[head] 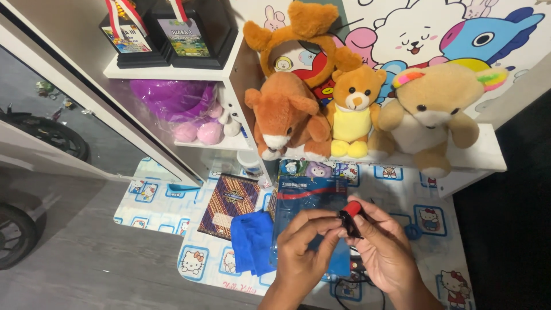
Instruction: Preparing and soldering electrical components or wires.
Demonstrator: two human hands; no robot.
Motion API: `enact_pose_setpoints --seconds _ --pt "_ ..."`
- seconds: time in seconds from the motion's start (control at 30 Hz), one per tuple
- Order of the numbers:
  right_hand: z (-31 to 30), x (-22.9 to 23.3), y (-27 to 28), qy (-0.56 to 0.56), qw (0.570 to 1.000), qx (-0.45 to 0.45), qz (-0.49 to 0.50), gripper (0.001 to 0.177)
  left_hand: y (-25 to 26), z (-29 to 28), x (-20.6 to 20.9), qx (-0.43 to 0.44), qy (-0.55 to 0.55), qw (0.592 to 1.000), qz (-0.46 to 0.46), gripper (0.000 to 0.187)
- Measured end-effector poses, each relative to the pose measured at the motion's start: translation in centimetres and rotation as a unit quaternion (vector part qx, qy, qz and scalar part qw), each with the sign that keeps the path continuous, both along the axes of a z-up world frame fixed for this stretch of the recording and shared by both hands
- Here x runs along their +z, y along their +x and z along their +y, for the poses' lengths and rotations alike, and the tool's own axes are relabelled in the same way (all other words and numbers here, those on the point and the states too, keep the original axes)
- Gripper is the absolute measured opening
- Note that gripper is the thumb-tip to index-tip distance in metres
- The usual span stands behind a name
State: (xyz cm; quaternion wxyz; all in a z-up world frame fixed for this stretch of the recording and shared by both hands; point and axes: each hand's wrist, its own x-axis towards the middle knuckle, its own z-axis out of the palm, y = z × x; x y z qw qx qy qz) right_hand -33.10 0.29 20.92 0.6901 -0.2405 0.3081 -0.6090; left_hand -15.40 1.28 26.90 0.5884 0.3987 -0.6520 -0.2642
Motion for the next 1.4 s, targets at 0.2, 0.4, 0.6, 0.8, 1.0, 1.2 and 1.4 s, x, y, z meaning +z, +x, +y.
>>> enact_pose_setpoints --seconds 0.2,0.4,0.6,0.8,1.0,1.2,1.4 --pt "0.4 -0.1 -0.2 0.029 0.999 0.017 -0.011 0.043 -0.1 0.1 0.8 -0.010 0.010 1.000 -0.003 0.021" --pt "0.7 -0.6 -0.4 0.032 0.999 0.018 -0.001 0.042 0.1 -0.1 1.2 0.002 0.008 0.999 -0.034 0.026" --pt "0.8 0.0 -0.4 0.032 0.999 0.004 0.013 0.041 -0.3 0.4 0.6 0.030 0.009 0.999 -0.037 0.019" --pt "0.9 0.0 -0.5 0.037 0.999 -0.011 0.025 0.042 -0.5 1.1 0.4 0.009 0.000 1.000 -0.028 0.018" --pt "1.1 -0.3 -0.3 0.025 0.999 0.013 0.024 0.042 -0.3 0.8 0.5 0.023 -0.020 0.999 -0.024 0.021" --pt "1.3 -0.1 -0.2 0.030 0.999 0.010 0.032 0.043 -0.1 0.7 0.8 0.022 0.014 0.999 -0.038 0.027" --pt "1.3 0.1 -0.1 0.035 0.998 -0.023 0.040 0.041 -0.3 1.5 0.6 0.009 0.022 0.999 -0.028 0.024"
